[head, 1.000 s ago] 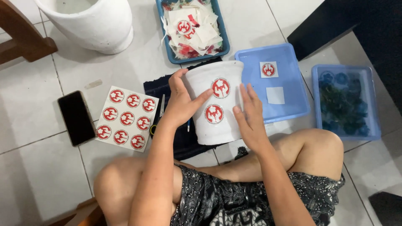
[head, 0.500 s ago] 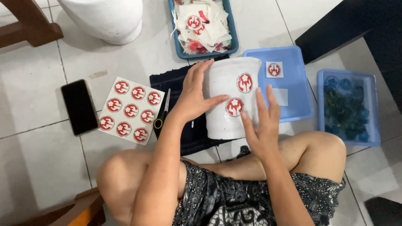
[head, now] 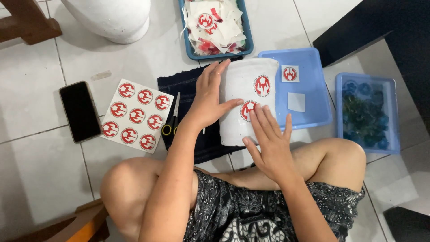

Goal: Applying circular red logos to a white cylindrical container and smoothing them with a tool

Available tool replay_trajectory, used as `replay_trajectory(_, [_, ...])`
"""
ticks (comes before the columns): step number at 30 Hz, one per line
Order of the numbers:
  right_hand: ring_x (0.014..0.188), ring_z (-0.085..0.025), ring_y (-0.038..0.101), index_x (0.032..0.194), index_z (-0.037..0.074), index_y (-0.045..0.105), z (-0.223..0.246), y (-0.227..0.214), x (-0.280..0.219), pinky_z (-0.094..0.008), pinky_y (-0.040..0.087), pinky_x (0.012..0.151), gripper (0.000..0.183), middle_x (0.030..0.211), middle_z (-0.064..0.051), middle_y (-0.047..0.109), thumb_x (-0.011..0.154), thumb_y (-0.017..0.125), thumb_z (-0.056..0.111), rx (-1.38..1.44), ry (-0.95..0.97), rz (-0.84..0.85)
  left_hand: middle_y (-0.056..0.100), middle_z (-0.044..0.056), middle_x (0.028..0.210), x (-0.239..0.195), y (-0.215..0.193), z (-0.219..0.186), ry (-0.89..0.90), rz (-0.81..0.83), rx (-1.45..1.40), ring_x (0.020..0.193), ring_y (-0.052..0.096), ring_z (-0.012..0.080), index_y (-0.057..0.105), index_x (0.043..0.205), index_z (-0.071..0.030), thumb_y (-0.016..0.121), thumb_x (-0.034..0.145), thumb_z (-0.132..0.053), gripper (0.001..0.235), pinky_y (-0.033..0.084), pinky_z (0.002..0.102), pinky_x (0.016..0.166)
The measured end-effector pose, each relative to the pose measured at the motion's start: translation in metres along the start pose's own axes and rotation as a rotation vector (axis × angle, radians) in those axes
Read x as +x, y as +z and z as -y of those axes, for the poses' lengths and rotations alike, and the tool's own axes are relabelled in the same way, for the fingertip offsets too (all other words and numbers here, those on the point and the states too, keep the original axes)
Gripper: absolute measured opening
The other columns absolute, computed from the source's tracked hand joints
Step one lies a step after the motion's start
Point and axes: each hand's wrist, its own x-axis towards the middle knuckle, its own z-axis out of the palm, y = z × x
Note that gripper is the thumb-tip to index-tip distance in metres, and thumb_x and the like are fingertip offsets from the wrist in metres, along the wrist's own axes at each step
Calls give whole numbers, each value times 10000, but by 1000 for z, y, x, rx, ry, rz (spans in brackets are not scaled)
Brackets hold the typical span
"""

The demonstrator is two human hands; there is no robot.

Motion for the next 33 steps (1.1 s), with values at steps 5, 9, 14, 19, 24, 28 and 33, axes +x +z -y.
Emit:
replay_trajectory(5, [1388, -297, 161, 1443, 115, 266, -3, 0, -7, -573, -50, 1071, 623, 1515, -120, 190, 907, 495, 332, 50, 72, 92, 191, 256, 1423, 1, 0, 3, 0, 13, 19, 1291, 133, 582, 183, 1445, -196, 795, 716, -397, 973, 210, 712, 1000])
replay_trajectory(9, [1402, -327, -9, 1460, 165, 256, -17, -1, -8, -575, -131, 1038, 562, 1540, -116, 79, 949, 409, 341, 45, 133, 116, 141, 257, 1461, -2, -3, -2, -16, 65, 76, 1302, 92, 587, 122, 1465, -230, 910, 574, -428, 1206, 151, 743, 985])
replay_trajectory(14, [1404, -297, 23, 1466, 194, 229, -22, -3, -9, -558, -103, 1049, 562, 1536, -78, 86, 950, 385, 353, 116, 166, 122, 119, 250, 1474, -1, -2, 0, -21, 80, 64, 1307, 74, 585, 114, 1470, -235, 908, 576, -412, 1208, 141, 737, 994])
replay_trajectory(19, [1393, -311, 73, 1461, 178, 264, -24, -2, -13, -556, -113, 1043, 546, 1529, -86, 125, 958, 376, 361, 53, 146, 108, 131, 248, 1469, -1, 0, 1, -29, 74, 80, 1306, 88, 587, 115, 1467, -236, 911, 564, -435, 1220, 171, 736, 987])
replay_trajectory(24, [1402, -288, 118, 1456, 120, 264, -9, -2, 1, -511, -105, 1071, 607, 1517, -88, 220, 935, 397, 402, 58, 80, 50, 217, 234, 1416, 3, 7, 4, -41, -11, 27, 1297, 151, 569, 203, 1439, -199, 773, 755, -422, 917, 222, 721, 980])
replay_trajectory(28, [1407, -298, 77, 1454, 117, 241, -4, 7, 12, -595, -121, 1041, 603, 1532, -70, 165, 945, 393, 403, 21, 48, 134, 214, 251, 1406, 2, 5, 4, -21, -11, 23, 1281, 136, 596, 193, 1438, -182, 775, 773, -365, 903, 219, 729, 976])
replay_trajectory(33, [1409, -310, 67, 1462, 126, 223, -4, 11, 17, -616, -104, 1041, 593, 1538, -70, 137, 948, 406, 359, 59, 34, 90, 260, 239, 1385, 1, 0, 7, 11, -9, 2, 1303, 165, 553, 227, 1431, -182, 702, 848, -319, 764, 225, 671, 1018])
